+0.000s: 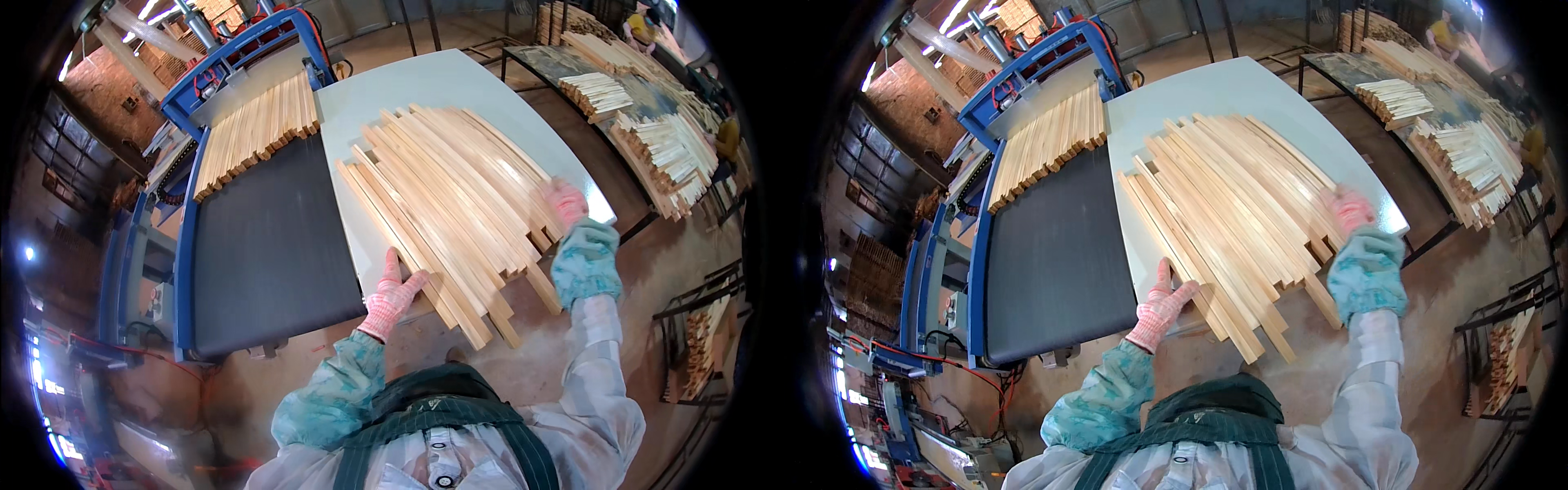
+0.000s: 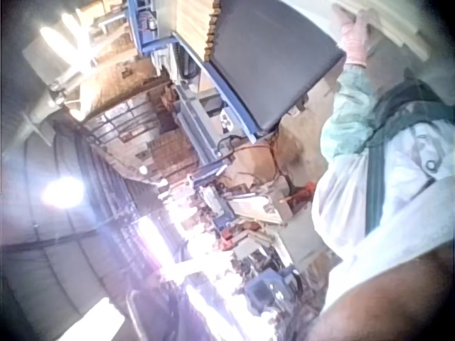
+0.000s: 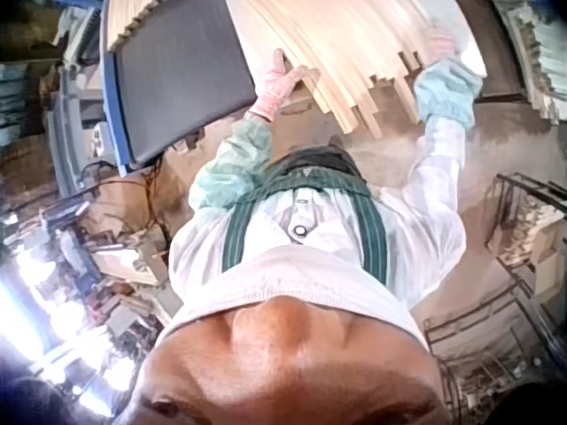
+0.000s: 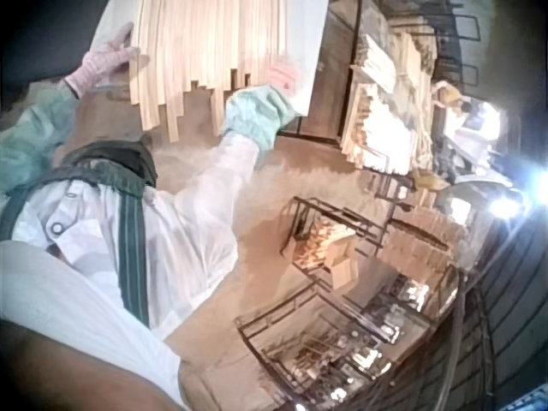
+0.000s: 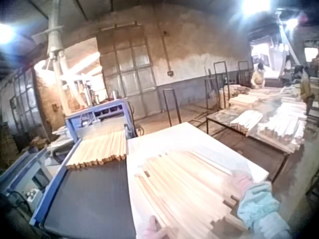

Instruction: The person gathers wooden slats from a metal table, aligns the ends by hand, and places the aligned bundles onto a moving conveyor belt.

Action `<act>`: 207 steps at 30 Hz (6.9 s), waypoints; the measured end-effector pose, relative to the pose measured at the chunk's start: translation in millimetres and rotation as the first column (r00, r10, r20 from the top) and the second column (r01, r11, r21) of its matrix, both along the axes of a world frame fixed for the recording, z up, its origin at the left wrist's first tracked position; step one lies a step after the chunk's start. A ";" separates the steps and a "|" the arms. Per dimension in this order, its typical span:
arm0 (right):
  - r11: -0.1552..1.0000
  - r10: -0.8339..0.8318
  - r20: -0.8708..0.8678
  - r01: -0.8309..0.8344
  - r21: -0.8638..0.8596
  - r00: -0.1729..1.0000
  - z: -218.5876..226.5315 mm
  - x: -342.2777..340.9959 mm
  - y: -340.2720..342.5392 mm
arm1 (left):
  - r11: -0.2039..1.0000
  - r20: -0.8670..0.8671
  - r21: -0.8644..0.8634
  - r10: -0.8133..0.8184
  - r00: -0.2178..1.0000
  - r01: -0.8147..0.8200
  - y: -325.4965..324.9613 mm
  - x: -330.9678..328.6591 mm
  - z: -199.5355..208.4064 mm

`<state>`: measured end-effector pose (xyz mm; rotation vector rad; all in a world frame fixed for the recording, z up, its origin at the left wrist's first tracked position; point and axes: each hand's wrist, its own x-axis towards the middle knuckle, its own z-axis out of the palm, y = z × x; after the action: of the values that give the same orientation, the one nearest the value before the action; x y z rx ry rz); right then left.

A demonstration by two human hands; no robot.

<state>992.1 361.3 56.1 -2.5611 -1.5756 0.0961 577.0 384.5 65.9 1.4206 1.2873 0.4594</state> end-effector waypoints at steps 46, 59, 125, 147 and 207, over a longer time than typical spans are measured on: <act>0.035 -0.710 -0.659 0.922 -0.386 -0.249 -219.7 -482.6 -805.1 | -0.740 -0.443 0.613 -0.613 -0.654 0.277 -596.9 113.9 -9.7; 0.129 -0.610 -0.777 0.949 -0.289 -0.154 -245.0 -278.8 -782.6 | -0.783 -0.455 0.399 -0.621 -0.638 0.478 -565.0 272.6 -9.8; 0.352 0.455 -0.818 0.772 0.529 0.353 11.5 549.5 101.3 | 0.560 -0.652 0.288 -0.479 0.588 0.776 169.4 651.2 7.5; 0.957 -0.030 -0.729 0.229 0.175 0.684 -105.6 499.5 677.8 | 0.725 -0.688 0.168 -0.399 0.607 0.668 691.1 608.4 8.8; -0.575 -0.486 -0.833 0.814 0.078 -0.263 -140.5 1145.2 1133.9 | -0.211 -0.074 0.249 -0.977 -0.199 0.945 1385.8 1734.8 -41.9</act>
<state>2137.3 1495.1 -84.3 -1.7395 1.0410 -0.2566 2311.8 1770.3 24.0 2.0577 -0.4543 -0.4929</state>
